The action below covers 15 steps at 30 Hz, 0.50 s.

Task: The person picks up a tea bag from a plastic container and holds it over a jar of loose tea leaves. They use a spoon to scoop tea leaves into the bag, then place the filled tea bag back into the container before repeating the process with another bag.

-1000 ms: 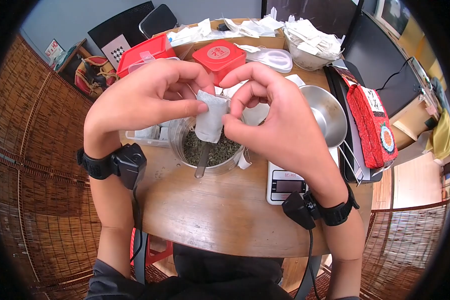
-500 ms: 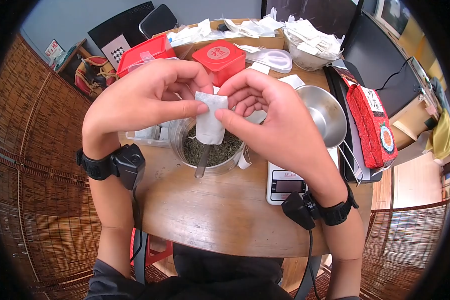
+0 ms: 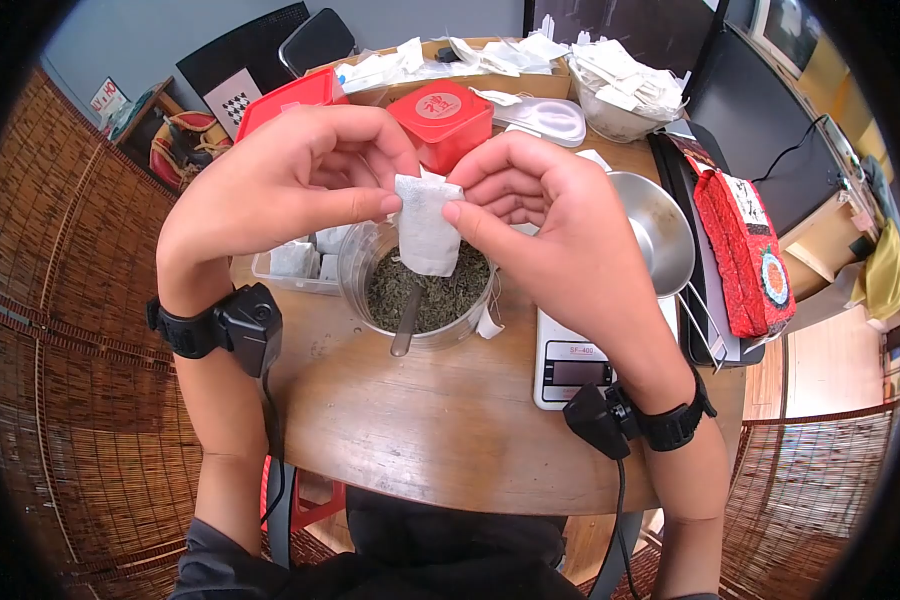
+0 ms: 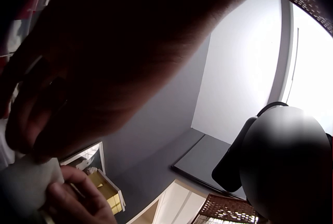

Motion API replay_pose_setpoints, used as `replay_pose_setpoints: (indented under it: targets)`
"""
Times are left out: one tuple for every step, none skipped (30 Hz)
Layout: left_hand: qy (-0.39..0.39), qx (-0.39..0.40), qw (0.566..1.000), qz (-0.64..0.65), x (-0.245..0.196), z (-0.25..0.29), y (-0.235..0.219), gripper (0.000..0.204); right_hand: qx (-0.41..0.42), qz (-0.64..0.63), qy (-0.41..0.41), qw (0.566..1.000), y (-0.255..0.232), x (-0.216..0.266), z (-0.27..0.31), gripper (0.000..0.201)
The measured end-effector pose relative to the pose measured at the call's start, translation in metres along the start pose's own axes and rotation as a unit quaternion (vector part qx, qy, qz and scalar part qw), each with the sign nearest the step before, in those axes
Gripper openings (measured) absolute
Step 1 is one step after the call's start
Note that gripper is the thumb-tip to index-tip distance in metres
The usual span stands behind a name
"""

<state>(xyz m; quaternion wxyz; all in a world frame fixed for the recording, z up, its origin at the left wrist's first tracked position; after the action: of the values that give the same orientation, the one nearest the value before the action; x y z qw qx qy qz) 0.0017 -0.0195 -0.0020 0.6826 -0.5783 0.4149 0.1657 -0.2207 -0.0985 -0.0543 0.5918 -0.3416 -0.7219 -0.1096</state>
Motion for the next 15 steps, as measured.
replay_pose_setpoints:
  targets:
    - [-0.003,-0.001,1.0,-0.005,-0.0006,0.0,-0.0004,0.021,0.0,0.0,0.0,1.0,-0.0005,0.0006,-0.0001,0.018]
    - [-0.003,-0.001,1.0,-0.004,-0.0007,-0.0001,-0.0004,0.021,0.011,-0.005,0.014,1.0,-0.001,0.0013,-0.0002,0.02]
    - [0.003,0.0,1.0,-0.015,-0.0011,-0.0007,0.0,0.02,0.023,-0.009,0.028,0.999,-0.0012,0.0015,-0.0003,0.023]
    - [0.008,0.001,1.0,-0.026,-0.0014,-0.0014,0.0004,0.02,0.023,-0.009,0.029,0.999,-0.0009,0.0015,-0.0002,0.023]
    - [0.008,0.001,1.0,-0.026,-0.0008,-0.0022,0.0015,0.02,0.025,-0.006,0.034,0.999,-0.0002,0.0014,0.0,0.023]
    - [0.009,-0.002,1.0,-0.026,0.0001,-0.0032,0.0032,0.02,0.026,-0.002,0.039,0.999,0.0004,0.0013,0.0001,0.023]
    - [0.01,-0.005,1.0,-0.026,0.0003,-0.0041,0.0048,0.02,0.027,-0.002,0.039,0.999,0.001,0.0011,0.0001,0.023]
    - [0.01,-0.005,1.0,-0.026,-0.001,-0.0047,0.0063,0.02,0.028,-0.009,0.036,0.999,0.0016,0.0008,0.0,0.023]
    - [0.008,-0.004,0.999,-0.037,-0.0029,-0.0052,0.0078,0.02,0.03,-0.015,0.033,0.999,0.002,0.0003,-0.0001,0.023]
    - [0.006,-0.004,0.999,-0.047,-0.0037,-0.0053,0.0084,0.02,0.03,-0.015,0.033,0.999,0.0023,-0.0005,-0.0001,0.023]
    - [0.006,-0.004,0.999,-0.047,-0.0035,-0.0052,0.008,0.02,0.031,-0.011,0.032,0.999,0.0026,-0.0014,-0.0001,0.024]
    - [-0.001,0.002,0.998,-0.058,-0.0029,-0.0055,0.0074,0.02,0.032,-0.007,0.03,0.999,0.0029,-0.0021,-0.0001,0.024]
    - [-0.008,0.008,0.998,-0.069,-0.0026,-0.0056,0.0069,0.02,0.032,-0.007,0.03,0.999,0.0041,-0.0023,-0.0001,0.024]
    - [-0.008,0.008,0.998,-0.069,-0.0028,-0.005,0.0063,0.02,0.022,-0.02,0.018,0.999,0.006,-0.0019,0.0,0.023]
    - [-0.014,0.011,0.998,-0.063,-0.003,-0.0041,0.0054,0.019,0.011,-0.033,0.007,0.999,0.0069,-0.0018,0.0002,0.022]
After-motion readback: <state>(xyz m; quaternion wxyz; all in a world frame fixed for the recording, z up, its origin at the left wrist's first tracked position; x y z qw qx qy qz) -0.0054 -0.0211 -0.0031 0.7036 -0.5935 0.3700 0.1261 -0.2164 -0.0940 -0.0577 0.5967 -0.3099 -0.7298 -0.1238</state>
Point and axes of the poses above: each hand's wrist, its own z-axis away from the middle knuckle, its own y-axis out of the palm, x = y × z, the point moved 1 cm from there along -z, towards the middle knuckle, and after that the axes turned 6 degrees about x, right-handed, at the moved point
